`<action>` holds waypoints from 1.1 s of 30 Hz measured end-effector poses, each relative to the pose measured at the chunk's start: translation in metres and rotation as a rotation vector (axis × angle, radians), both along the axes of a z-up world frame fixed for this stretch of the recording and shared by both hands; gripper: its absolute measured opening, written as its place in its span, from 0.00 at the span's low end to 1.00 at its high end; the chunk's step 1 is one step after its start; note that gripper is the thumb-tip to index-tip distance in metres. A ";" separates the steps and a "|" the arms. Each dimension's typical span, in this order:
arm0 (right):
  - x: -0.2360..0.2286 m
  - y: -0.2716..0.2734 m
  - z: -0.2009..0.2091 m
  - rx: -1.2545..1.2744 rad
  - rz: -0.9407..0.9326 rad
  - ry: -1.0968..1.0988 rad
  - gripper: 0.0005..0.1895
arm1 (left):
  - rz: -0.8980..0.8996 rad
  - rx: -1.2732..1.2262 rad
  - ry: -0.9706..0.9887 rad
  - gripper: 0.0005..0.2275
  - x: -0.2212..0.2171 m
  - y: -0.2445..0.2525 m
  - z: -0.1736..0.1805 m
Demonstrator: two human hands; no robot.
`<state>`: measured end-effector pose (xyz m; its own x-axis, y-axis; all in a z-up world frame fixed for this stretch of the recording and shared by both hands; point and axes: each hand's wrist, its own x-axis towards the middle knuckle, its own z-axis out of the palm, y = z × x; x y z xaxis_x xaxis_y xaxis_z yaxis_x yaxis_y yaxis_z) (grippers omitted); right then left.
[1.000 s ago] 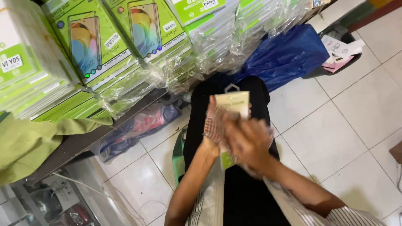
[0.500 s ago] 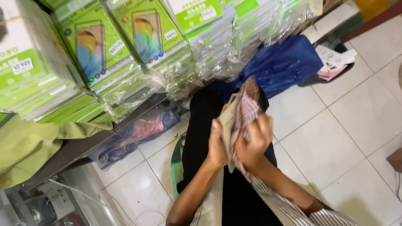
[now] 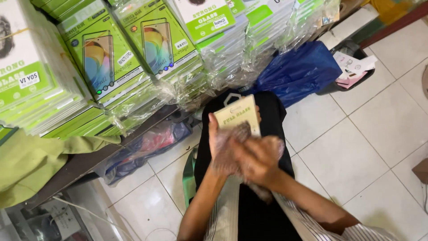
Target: Wiping down and organizing stacks of screen protector packages in a stockroom.
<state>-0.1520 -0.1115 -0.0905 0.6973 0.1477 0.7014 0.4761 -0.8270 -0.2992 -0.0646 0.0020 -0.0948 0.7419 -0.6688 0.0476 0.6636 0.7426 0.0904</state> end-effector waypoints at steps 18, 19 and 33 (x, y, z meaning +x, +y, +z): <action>-0.006 0.001 -0.021 0.004 -0.024 0.170 0.23 | 0.204 0.485 0.084 0.34 -0.002 -0.001 0.001; -0.007 -0.001 -0.016 0.006 -0.025 0.165 0.23 | 0.204 0.486 0.079 0.34 0.004 0.003 0.006; 0.001 0.005 -0.011 0.030 0.103 0.198 0.28 | -0.072 0.039 0.013 0.41 0.016 0.001 -0.054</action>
<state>-0.1508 -0.1064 -0.1016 0.8040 0.2061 0.5577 0.4870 -0.7664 -0.4189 -0.0489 0.0029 -0.1485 0.6923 -0.7215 0.0113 0.7163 0.6891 0.1098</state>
